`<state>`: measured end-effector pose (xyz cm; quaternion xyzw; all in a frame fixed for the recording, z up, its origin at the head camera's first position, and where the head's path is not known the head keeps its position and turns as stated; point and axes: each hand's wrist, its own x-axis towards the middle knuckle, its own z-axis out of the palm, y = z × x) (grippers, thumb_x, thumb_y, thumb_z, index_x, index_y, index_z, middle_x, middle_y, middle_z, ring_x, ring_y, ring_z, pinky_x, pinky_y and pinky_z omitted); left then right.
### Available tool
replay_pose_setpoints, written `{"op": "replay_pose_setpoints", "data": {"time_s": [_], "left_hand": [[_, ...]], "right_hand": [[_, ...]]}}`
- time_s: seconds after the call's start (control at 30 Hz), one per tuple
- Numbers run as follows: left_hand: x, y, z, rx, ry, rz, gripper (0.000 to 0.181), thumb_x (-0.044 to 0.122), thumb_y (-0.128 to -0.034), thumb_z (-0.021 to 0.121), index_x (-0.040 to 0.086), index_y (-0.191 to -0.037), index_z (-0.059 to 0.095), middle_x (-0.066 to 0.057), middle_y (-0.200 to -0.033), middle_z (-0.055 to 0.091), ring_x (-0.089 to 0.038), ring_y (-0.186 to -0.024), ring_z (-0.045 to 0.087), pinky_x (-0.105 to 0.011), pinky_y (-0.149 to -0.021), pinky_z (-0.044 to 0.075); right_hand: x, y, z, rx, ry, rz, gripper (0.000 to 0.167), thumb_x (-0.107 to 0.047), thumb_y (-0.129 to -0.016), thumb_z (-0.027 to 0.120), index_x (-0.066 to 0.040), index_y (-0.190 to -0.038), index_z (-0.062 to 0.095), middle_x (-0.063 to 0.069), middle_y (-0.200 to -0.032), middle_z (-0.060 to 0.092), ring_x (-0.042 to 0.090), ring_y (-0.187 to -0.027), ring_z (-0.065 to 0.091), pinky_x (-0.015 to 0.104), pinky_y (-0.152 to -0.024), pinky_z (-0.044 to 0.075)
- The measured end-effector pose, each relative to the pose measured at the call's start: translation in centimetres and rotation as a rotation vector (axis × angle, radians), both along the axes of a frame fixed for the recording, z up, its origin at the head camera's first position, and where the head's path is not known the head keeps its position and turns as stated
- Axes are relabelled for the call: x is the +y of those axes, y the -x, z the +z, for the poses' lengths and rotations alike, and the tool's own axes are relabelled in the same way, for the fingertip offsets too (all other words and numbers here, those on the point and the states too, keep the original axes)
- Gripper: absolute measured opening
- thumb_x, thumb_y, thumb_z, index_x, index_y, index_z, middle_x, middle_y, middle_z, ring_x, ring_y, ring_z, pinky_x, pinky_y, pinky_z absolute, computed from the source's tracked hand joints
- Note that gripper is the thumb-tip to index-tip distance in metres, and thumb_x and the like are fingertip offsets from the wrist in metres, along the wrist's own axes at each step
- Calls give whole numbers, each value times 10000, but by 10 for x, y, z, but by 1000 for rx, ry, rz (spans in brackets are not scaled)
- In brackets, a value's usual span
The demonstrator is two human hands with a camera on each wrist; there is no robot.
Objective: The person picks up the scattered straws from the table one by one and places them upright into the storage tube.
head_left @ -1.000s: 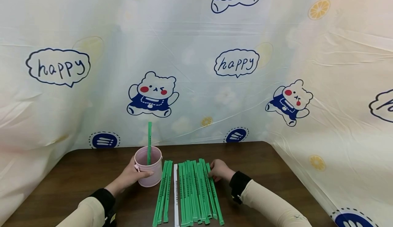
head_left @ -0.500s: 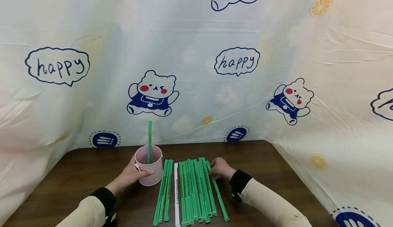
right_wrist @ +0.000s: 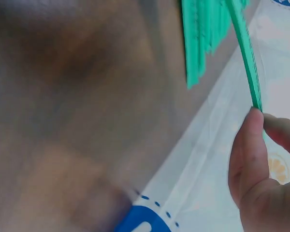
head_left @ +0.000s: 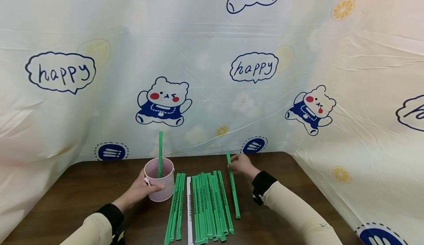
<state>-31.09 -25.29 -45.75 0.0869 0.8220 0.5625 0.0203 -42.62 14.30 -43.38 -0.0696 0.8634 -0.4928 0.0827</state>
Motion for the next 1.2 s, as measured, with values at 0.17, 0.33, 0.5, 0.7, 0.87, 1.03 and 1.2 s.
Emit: {"op": "replay_pose_setpoints", "data": {"time_s": [0.17,0.33,0.5,0.7,0.87,1.03,1.2], "left_hand": [[0,0,2,-25,23,11,1034,239,-881,792,62,-1585,56,-264,-1551,325,-459,-1393,396,-685,-1134,389],[0,0,4,-31,27,15,1040,238,-876,795,62,-1585,55,-265,-1553,316,-461,-1401,388,-690,-1145,371],[0,-1,3,-37,29,14,1039,239,-873,800,53,-1579,61,-270,-1549,317,-462,-1398,392,-689,-1146,371],[0,-1,2,-43,27,14,1042,241,-873,802,55,-1579,59,-270,-1551,313,-461,-1395,392,-691,-1147,368],[0,0,1,-51,27,20,1044,247,-876,801,52,-1580,55,-273,-1553,313,-459,-1393,394,-689,-1147,369],[1,-1,0,-59,31,25,1047,252,-881,796,52,-1583,46,-273,-1556,312,-464,-1394,392,-687,-1141,380],[2,-2,1,-43,8,18,1038,231,-878,797,72,-1584,52,-264,-1558,309,-462,-1400,383,-696,-1152,359]], "right_hand": [[-9,-26,51,57,80,-1,333,63,-931,604,193,-1232,548,327,-1082,684,315,-839,721,365,-728,626],[-9,-22,66,90,164,9,345,42,-962,558,177,-1279,535,305,-1127,676,269,-870,724,367,-780,630],[-10,-2,62,99,172,-46,401,-34,-1000,599,109,-1365,515,269,-1211,631,370,-1084,677,442,-908,603],[-9,11,70,167,222,-10,392,-141,-1002,648,25,-1345,556,194,-1157,655,346,-1102,672,431,-928,600],[-22,1,98,180,217,-50,448,-61,-1025,566,71,-1440,460,257,-1253,599,410,-1211,616,452,-1006,571],[-33,2,118,235,251,-67,429,-52,-1026,564,64,-1427,463,212,-1204,588,399,-1201,614,441,-1000,576],[-47,3,138,288,293,-61,382,-66,-1022,583,61,-1372,495,145,-1110,580,363,-1134,632,496,-1019,560]]}}
